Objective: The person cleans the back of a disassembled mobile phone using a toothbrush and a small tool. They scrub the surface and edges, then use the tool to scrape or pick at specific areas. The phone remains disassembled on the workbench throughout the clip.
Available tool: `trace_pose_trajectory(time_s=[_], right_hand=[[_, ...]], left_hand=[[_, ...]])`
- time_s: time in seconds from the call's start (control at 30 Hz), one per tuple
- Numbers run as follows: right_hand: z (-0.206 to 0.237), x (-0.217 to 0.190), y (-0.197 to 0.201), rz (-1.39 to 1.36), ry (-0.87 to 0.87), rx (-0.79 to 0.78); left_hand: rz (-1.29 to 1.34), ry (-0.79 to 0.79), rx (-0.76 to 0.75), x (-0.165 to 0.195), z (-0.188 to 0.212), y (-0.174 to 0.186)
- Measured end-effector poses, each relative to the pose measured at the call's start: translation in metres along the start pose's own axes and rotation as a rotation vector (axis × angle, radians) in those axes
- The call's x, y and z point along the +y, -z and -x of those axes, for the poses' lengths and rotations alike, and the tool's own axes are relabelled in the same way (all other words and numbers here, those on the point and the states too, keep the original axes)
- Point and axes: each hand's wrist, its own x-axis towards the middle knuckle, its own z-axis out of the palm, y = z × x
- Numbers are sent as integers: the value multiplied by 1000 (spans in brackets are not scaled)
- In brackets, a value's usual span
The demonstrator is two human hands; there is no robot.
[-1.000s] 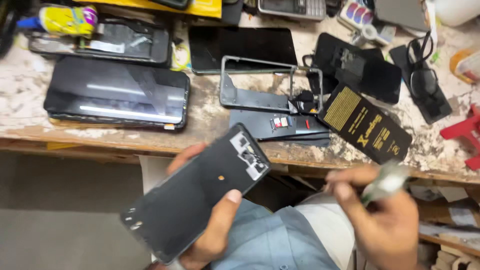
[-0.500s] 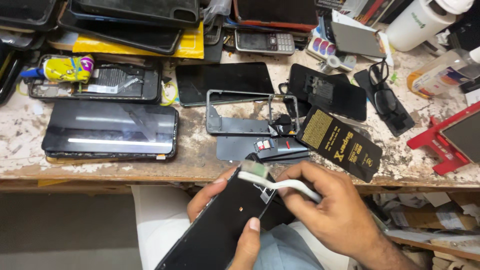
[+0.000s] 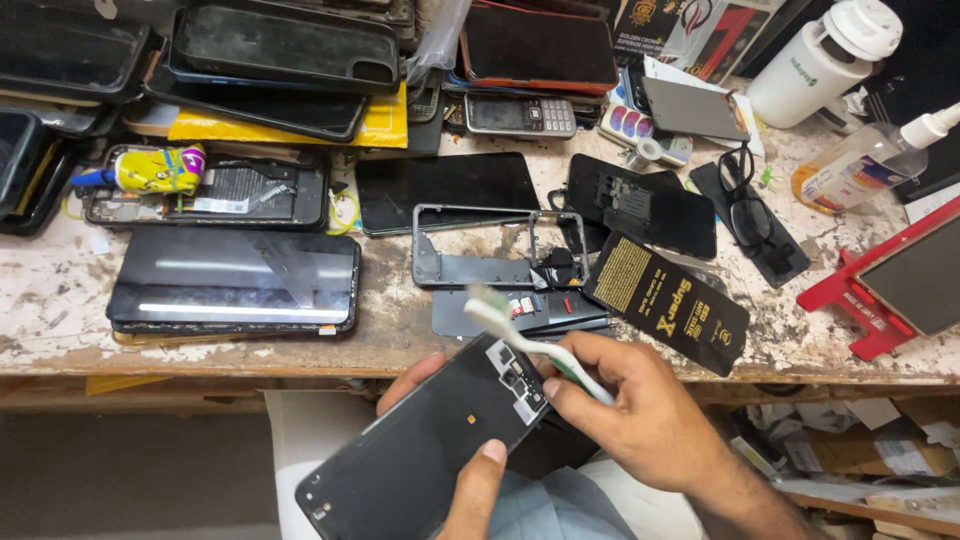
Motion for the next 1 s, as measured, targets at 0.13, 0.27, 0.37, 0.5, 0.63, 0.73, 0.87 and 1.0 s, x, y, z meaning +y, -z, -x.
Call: trace_pose_trajectory(time_s=[0.13,0.27,0.37,0.5,0.63,0.73,0.87,1.0], right_hand=[[1,10,-10,31,90,94],[-1,17,-17,129,-28,148],[-3,20,-15,42,-38,137],[5,26,-1,-9,9,145],[33,46,10,28,172,155],[54,74,10,126,59,219],[72,103,8,342,8,135],[78,106,9,460,229,78]], left_hand=[[28,24,-6,0,5,-4],[-12,24,-7,4,4,-3],[-29,58,6,10,-2,-1],[-83,100,82,17,-1,2],[-30,101,130,13,-1,0],[-34,80,143,5,1,-2],[2,88,136,-3,8,3],[27,124,151,-7,16,5]])
